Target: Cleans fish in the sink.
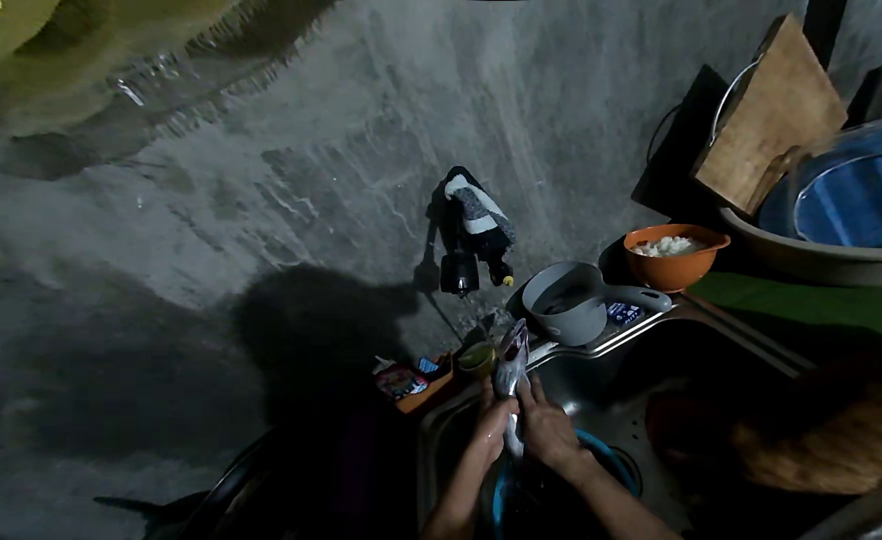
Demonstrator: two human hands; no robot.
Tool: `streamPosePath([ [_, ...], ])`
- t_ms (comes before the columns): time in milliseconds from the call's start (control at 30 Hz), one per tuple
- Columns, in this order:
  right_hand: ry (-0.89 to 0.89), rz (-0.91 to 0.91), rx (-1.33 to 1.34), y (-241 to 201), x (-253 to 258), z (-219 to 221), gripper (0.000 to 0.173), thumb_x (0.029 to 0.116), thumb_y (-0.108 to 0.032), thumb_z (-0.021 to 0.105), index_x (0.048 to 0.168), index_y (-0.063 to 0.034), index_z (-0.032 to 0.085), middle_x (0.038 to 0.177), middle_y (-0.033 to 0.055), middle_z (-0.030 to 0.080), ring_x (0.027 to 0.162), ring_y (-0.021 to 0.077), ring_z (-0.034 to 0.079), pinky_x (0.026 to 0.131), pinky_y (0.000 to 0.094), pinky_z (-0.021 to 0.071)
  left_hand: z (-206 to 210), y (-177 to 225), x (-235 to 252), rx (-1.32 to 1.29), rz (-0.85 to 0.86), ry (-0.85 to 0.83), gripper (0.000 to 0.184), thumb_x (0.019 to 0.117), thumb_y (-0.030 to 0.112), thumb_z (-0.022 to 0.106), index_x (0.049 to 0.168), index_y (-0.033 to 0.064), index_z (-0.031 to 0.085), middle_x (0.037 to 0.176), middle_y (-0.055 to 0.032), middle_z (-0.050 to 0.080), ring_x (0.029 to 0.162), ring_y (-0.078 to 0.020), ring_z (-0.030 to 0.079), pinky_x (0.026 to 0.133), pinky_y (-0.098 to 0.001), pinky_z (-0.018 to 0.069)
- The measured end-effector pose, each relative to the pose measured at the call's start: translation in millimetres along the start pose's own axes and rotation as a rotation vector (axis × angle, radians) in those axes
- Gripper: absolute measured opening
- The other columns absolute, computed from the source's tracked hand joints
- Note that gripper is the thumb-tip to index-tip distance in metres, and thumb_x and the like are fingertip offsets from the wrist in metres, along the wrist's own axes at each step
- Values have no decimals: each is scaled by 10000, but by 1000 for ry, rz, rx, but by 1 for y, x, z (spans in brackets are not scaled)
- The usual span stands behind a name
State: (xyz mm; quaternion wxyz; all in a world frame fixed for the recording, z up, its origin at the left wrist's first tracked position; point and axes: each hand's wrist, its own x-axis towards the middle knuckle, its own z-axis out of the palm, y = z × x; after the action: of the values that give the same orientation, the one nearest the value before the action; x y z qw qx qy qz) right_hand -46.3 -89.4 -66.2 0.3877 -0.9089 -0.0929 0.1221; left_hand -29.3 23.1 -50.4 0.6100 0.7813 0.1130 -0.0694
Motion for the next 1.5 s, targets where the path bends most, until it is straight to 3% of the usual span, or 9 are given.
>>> streamPosePath([
  [100,-120,29,-70,-6,15,-17,668,1012,-132,562,1609,-60,271,1688,242,143,1302,462,543,1055,598,434,3,1,-1,-8,-8,-8,870,857,-88,567,1608,86,164,1548,-214,378,1324,-282,490,1038,-429,474],
  [233,-181,21,-74,-14,23,-31,533,1006,-125,577,1502,12,437,1522,276,451,1321,450,527,1081,627,398,5,5,-3,-45,-38,7,793,913,-85,517,1607,79,169,1509,-228,409,1269,-284,517,1008,-423,477],
  [367,-168,-23,-27,-14,19,-34,442,1024,-173,567,1428,-3,509,1390,263,572,1295,425,558,1086,591,415,-1,4,-2,-84,-69,16,798,856,-103,511,1580,66,220,1448,-218,446,1205,-274,525,957,-416,485],
  [633,-106,-155,215,4,13,-30,433,1021,-183,574,1446,-100,579,1403,193,599,1284,353,583,1100,543,434,-10,-3,-2,-195,-98,23,673,856,-114,474,1499,18,327,1244,-178,524,1018,-220,551,835,-376,497],
  [800,-69,-188,295,8,12,-26,391,1006,-119,560,1387,-66,625,1383,197,614,1251,344,606,1083,520,453,-12,-5,-1,-200,-86,25,747,833,-131,478,1534,43,286,1298,-194,515,1058,-238,559,851,-391,504],
  [1000,45,-217,340,7,8,-12,258,1030,-109,548,1193,34,688,1274,228,644,1154,329,645,1045,460,488,-10,-2,0,-162,-45,31,819,821,-172,498,1556,63,226,1323,-201,506,1078,-239,567,868,-374,511],
  [1200,75,-151,306,-2,-3,-4,250,1033,-69,510,1178,67,662,1270,246,622,1130,346,648,1024,451,503,-12,-2,-1,-99,-24,40,879,763,-180,537,1559,54,247,1388,-226,476,1136,-270,548,902,-406,503],
  [1400,346,-16,720,7,-12,8,259,1071,-59,440,1181,112,601,1021,220,672,935,278,679,895,415,553,-11,1,-6,-121,-59,32,833,796,-184,522,1551,57,266,1422,-216,462,1180,-275,536,929,-419,497],
  [1500,351,-21,792,14,-3,3,288,1084,-63,417,1227,86,618,1128,221,662,985,266,663,905,399,542,-12,-2,-9,-125,-62,8,845,804,-180,505,1570,54,237,1459,-219,431,1206,-276,519,947,-418,488],
])
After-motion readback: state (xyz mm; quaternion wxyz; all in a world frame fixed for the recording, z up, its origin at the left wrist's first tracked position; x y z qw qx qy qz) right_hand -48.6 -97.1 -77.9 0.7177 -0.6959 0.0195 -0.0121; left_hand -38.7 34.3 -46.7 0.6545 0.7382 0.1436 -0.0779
